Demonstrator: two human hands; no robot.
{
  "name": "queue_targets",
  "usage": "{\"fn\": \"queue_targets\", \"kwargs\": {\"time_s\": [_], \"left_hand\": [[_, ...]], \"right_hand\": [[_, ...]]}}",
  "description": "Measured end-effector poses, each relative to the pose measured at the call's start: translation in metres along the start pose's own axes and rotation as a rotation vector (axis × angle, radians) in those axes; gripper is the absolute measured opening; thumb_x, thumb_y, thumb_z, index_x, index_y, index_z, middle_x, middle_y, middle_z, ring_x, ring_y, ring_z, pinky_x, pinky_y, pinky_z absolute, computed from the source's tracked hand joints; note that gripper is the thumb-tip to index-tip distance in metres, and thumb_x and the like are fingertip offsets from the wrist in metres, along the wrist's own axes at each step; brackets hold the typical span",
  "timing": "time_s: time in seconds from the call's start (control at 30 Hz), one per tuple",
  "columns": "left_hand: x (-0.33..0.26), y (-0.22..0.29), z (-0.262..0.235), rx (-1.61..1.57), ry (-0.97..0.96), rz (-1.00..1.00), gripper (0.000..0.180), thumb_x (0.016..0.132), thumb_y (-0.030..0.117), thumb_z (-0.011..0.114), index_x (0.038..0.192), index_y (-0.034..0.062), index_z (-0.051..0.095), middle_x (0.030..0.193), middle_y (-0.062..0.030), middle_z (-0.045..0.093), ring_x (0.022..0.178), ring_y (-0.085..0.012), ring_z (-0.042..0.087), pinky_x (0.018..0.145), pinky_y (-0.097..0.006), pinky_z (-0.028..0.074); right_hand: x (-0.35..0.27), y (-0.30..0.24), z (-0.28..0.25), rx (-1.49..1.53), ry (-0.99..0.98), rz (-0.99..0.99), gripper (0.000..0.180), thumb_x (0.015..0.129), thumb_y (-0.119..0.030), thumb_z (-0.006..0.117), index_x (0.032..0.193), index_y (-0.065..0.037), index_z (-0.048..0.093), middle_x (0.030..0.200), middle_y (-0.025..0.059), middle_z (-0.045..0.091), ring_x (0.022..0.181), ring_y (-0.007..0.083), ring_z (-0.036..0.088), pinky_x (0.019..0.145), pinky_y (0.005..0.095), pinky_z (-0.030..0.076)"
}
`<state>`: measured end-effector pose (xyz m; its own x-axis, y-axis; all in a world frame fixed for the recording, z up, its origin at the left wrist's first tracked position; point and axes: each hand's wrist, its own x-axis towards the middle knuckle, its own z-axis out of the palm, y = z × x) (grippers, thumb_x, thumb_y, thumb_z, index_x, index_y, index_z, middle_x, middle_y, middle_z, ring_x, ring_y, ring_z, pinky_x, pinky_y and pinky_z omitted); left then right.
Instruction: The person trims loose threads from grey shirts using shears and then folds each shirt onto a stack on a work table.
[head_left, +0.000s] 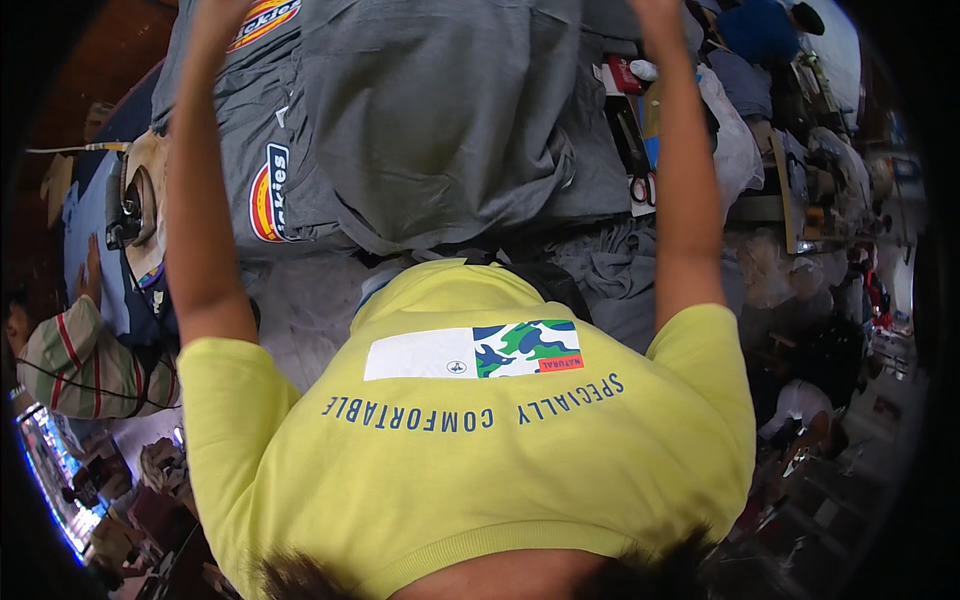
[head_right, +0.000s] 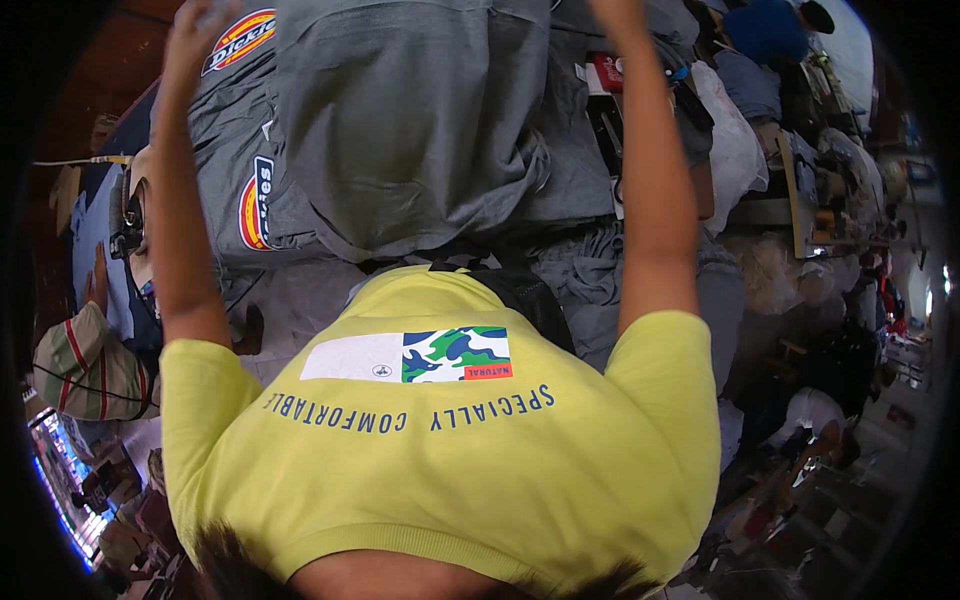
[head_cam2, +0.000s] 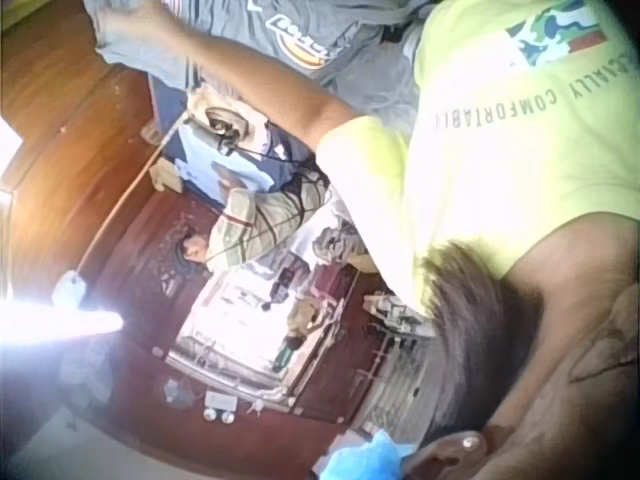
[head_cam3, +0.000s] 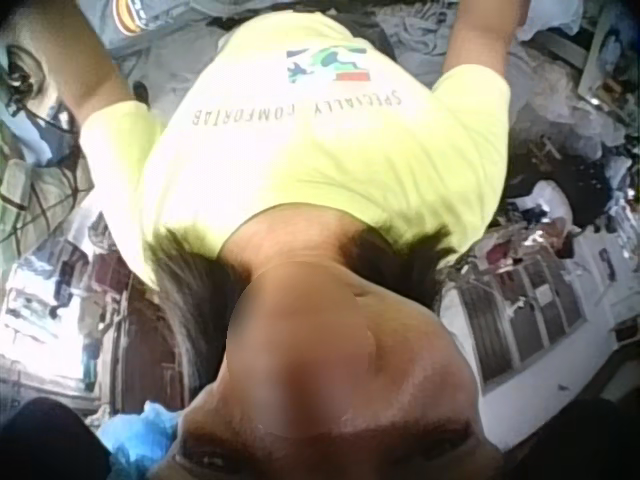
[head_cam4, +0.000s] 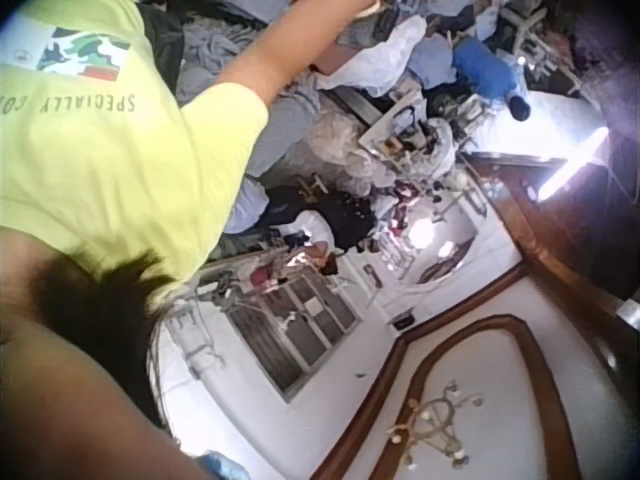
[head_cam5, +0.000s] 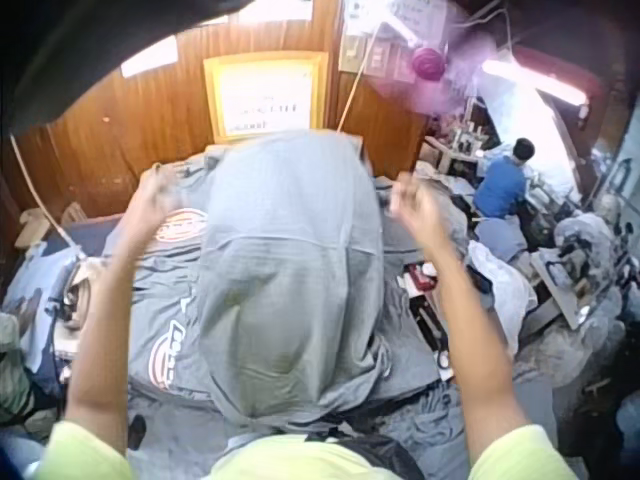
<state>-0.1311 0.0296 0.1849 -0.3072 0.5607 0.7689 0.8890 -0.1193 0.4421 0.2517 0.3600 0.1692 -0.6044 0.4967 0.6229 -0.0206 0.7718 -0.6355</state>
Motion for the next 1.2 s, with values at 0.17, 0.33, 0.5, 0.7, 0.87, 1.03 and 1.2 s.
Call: {"fn": "queue_targets", "kwargs": {"time_s": [0.17, 0.33, 0.5, 0.7, 0.87, 1.03, 1.2], "left_hand": [[-0.202, 0.109, 0.040, 0.053, -0.460, -0.170, 0.024, 0.071, 0.018, 0.067, 0.088, 0.0068, 0.056, 0.096, -0.0090, 0.053, 0.091, -0.0260, 0.048, 0.080, -0.036, 0.037], [-0.268, 0.142, 0.008, 0.230, -0.731, -0.101, 0.036, 0.063, 0.027, 0.072, 0.086, 0.0057, 0.054, 0.100, -0.0090, 0.049, 0.101, -0.0274, 0.045, 0.084, -0.039, 0.034], [-0.274, 0.134, -0.010, 0.253, -0.571, -0.115, 0.027, 0.055, -0.003, 0.062, 0.078, 0.0042, 0.049, 0.087, -0.0113, 0.052, 0.084, -0.0289, 0.052, 0.071, -0.034, 0.041], [-0.261, 0.166, -0.028, 0.506, 0.103, -0.372, 0.026, 0.053, -0.009, 0.055, 0.074, 0.0056, 0.050, 0.061, -0.0080, 0.049, 0.053, -0.0267, 0.050, 0.051, -0.032, 0.041], [-0.298, 0.170, -0.018, 0.538, -0.285, -0.602, 0.028, 0.058, -0.007, 0.056, 0.081, 0.0071, 0.051, 0.062, -0.0091, 0.050, 0.060, -0.0272, 0.055, 0.056, -0.035, 0.042], [-0.264, 0.184, -0.015, 0.268, -0.832, -0.645, 0.034, 0.063, 0.000, 0.066, 0.094, 0.0054, 0.054, 0.084, -0.0121, 0.054, 0.076, -0.0262, 0.056, 0.068, -0.033, 0.044], [-0.165, 0.244, 0.081, -0.316, -0.677, -0.368, 0.047, 0.066, 0.017, 0.073, 0.105, 0.0031, 0.052, 0.101, -0.0141, 0.052, 0.091, -0.0275, 0.054, 0.076, -0.034, 0.044]], "right_hand": [[-0.175, -0.013, 0.037, -0.028, -0.593, 0.074, 0.027, 0.068, 0.004, 0.051, 0.092, -0.007, 0.060, 0.096, 0.0060, 0.059, 0.097, 0.0221, 0.054, 0.084, 0.0304, 0.042], [-0.223, -0.028, 0.039, -0.385, -0.700, 0.013, 0.032, 0.062, 0.006, 0.050, 0.089, -0.010, 0.058, 0.096, 0.0052, 0.056, 0.098, 0.0266, 0.050, 0.085, 0.0361, 0.038], [-0.215, -0.037, 0.019, -0.352, -0.544, 0.138, 0.029, 0.061, 0.006, 0.053, 0.086, -0.007, 0.053, 0.088, 0.0093, 0.052, 0.083, 0.0308, 0.053, 0.070, 0.0380, 0.042], [-0.224, -0.072, 0.001, -0.529, 0.298, 0.093, 0.026, 0.056, 0.010, 0.051, 0.079, -0.002, 0.048, 0.081, 0.0118, 0.050, 0.076, 0.0284, 0.052, 0.066, 0.0348, 0.042], [-0.269, -0.057, 0.011, -0.309, 0.048, 0.166, 0.019, 0.061, 0.006, 0.055, 0.075, -0.003, 0.045, 0.075, 0.0089, 0.051, 0.073, 0.0247, 0.052, 0.065, 0.0280, 0.042], [-0.293, -0.078, 0.010, -0.023, -0.144, 0.556, 0.018, 0.067, 0.001, 0.060, 0.077, -0.003, 0.045, 0.070, 0.0063, 0.047, 0.067, 0.0104, 0.049, 0.063, 0.0223, 0.040], [-0.239, -0.131, 0.022, 0.107, -0.191, 0.426, 0.023, 0.064, 0.003, 0.059, 0.082, -0.003, 0.046, 0.075, 0.0029, 0.050, 0.071, 0.0101, 0.050, 0.068, 0.0218, 0.041]]}}
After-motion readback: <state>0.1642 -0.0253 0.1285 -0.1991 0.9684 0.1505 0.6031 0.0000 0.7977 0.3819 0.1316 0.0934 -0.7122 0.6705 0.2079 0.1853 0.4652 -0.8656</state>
